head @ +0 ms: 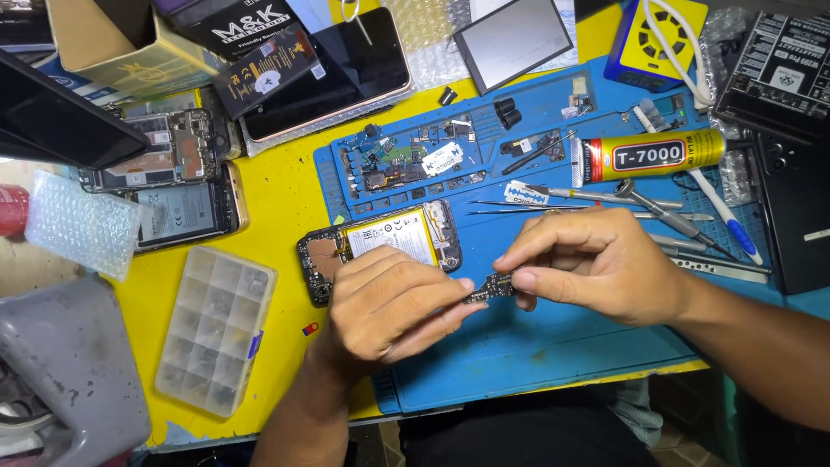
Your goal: The person opens a compartmentalized box of small electronic parts and selects a component. They then pick up a smartphone, inspect its back and sides, and place it down. Finally, they handle a small circuit board, turning it over and examining it closely.
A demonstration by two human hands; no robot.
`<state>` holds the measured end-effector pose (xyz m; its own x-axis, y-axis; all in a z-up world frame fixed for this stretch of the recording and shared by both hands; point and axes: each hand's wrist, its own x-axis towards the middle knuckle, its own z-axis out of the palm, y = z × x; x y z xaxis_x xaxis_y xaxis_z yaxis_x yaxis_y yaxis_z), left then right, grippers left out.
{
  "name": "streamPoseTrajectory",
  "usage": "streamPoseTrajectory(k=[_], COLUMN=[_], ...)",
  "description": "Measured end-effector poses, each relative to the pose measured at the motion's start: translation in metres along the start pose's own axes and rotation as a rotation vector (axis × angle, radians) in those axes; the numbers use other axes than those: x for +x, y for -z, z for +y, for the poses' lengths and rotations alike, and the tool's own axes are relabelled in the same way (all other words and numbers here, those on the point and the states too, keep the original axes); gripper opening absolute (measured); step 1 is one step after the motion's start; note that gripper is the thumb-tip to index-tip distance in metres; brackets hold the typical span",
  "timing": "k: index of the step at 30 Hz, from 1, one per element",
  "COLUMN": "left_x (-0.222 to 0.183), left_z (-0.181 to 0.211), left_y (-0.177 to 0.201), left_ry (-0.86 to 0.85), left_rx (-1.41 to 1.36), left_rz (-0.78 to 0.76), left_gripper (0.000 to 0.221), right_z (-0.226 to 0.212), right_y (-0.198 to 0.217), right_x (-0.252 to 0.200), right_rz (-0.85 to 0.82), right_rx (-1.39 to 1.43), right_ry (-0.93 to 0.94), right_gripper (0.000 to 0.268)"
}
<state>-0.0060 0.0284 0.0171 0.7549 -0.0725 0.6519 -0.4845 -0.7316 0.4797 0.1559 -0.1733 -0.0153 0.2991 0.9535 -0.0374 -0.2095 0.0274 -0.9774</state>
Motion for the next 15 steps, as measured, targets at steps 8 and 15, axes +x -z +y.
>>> streamPoseTrajectory(k=[8,15], left_x=[0.0006,0.0021], left_z=[-0.0006,0.0016], left_y=[0.001,0.0032], left_ry=[-0.013,-0.014], left_rx=[-0.015,-0.002], left_rz=[0.018,0.034], left_gripper=[0.023,0.023], right_z=[0.0002,0.0003], right_y=[0.0014,0.0026], right_x=[-0.0004,-0.0003], right_rz=[0.011,0.017], right_rx=[-0.02,-0.034], right_ry=[0.027,0.079], right_gripper=[0.022,0.022])
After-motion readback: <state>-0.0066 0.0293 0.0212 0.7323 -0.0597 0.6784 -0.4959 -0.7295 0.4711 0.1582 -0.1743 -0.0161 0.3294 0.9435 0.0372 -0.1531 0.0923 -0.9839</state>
